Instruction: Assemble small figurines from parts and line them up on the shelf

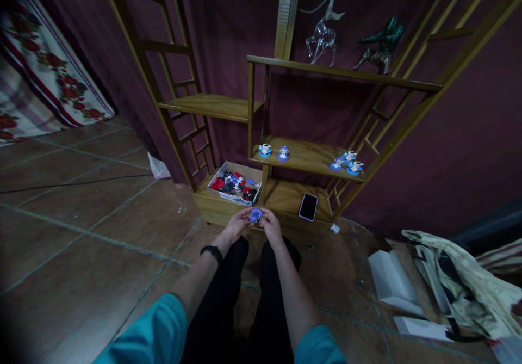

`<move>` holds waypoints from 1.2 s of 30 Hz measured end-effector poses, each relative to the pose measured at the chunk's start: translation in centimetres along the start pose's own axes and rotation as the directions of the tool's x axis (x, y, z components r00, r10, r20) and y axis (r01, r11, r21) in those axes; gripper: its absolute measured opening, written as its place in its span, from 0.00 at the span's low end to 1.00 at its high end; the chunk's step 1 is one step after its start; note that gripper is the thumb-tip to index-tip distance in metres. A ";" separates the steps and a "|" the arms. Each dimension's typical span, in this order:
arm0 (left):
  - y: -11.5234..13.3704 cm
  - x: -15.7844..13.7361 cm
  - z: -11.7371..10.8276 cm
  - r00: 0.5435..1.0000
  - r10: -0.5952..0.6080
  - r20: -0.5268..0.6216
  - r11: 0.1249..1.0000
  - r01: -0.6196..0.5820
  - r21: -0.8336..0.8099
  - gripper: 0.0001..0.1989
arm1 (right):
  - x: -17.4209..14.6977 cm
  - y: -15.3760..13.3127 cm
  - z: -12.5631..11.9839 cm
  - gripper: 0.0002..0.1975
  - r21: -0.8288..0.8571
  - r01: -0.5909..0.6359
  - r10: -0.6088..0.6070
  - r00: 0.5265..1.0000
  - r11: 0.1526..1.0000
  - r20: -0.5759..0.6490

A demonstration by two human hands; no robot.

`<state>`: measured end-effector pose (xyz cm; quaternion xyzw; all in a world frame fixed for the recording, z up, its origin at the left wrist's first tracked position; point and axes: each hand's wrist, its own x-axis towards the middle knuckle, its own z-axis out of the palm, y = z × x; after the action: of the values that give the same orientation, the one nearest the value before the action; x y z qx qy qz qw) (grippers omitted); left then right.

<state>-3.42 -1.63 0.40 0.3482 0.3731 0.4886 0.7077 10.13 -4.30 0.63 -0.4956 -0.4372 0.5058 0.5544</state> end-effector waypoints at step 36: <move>0.2 -0.2 0.0 0.999 -0.005 0.040 0.994 0.001 0.110 0.19 | 0.3 0.6 -0.5 0.24 0.038 -0.106 0.105 0.994 0.994 0.022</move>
<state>-3.52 -1.81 0.62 0.3957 0.3856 0.4592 0.6956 10.54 -4.08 -0.04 -0.5021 -0.4061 0.5478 0.5318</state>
